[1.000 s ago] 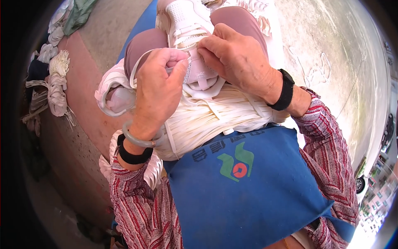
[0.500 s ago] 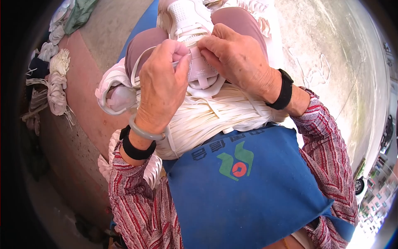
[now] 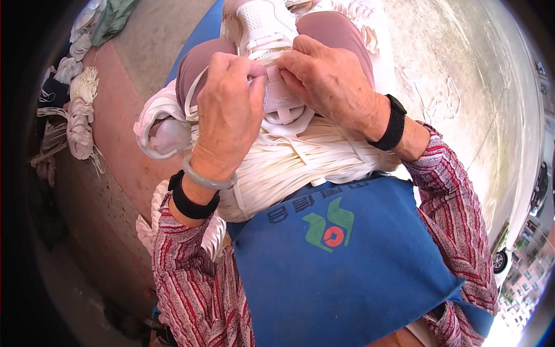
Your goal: Threading laces through the eyelets of a sneaker and tying them.
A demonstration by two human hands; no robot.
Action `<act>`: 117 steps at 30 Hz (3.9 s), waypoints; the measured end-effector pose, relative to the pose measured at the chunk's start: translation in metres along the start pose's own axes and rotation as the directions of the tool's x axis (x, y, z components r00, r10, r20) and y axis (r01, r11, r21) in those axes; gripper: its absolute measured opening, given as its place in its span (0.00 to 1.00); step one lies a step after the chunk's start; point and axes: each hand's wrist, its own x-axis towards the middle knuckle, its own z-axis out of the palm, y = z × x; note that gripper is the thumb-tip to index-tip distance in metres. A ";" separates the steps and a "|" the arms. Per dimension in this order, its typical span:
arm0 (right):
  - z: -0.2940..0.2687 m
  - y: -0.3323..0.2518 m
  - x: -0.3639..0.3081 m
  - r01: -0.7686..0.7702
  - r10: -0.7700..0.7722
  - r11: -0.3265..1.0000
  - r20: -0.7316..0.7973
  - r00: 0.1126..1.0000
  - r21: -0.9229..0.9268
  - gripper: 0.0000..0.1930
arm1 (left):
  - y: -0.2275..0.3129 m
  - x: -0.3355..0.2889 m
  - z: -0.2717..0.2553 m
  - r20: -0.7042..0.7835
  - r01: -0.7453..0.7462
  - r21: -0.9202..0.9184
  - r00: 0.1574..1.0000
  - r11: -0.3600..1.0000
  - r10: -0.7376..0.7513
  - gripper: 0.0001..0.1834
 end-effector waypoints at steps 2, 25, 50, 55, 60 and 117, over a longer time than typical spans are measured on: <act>0.001 0.000 0.000 0.004 -0.004 1.000 -0.006 1.000 0.017 0.05 | -0.004 0.000 0.001 -0.007 -0.005 -0.002 1.000 1.000 0.005 0.05; -0.028 0.000 0.004 0.056 -0.019 0.919 -0.099 0.995 0.390 0.04 | 0.002 -0.033 -0.020 -0.220 -0.175 -0.208 0.967 0.963 0.128 0.14; -0.113 0.046 -0.036 -0.330 0.418 0.006 0.297 0.858 0.944 0.07 | -0.012 -0.046 -0.046 0.073 -0.014 0.027 0.997 1.000 0.012 0.07; -0.164 0.136 -0.092 0.039 0.532 -0.287 0.126 0.838 0.957 0.06 | -0.048 -0.065 -0.071 0.281 0.221 -0.138 0.944 0.966 -0.175 0.09; -0.193 0.255 -0.193 0.060 0.886 -0.103 0.064 0.459 0.993 0.10 | -0.072 -0.051 -0.081 0.416 0.462 -0.295 0.850 0.836 -0.323 0.11; -0.017 -0.011 0.045 -0.016 -0.096 0.947 0.330 0.939 0.321 0.10 | -0.013 -0.016 -0.020 0.238 0.380 -0.419 0.922 0.825 -0.304 0.11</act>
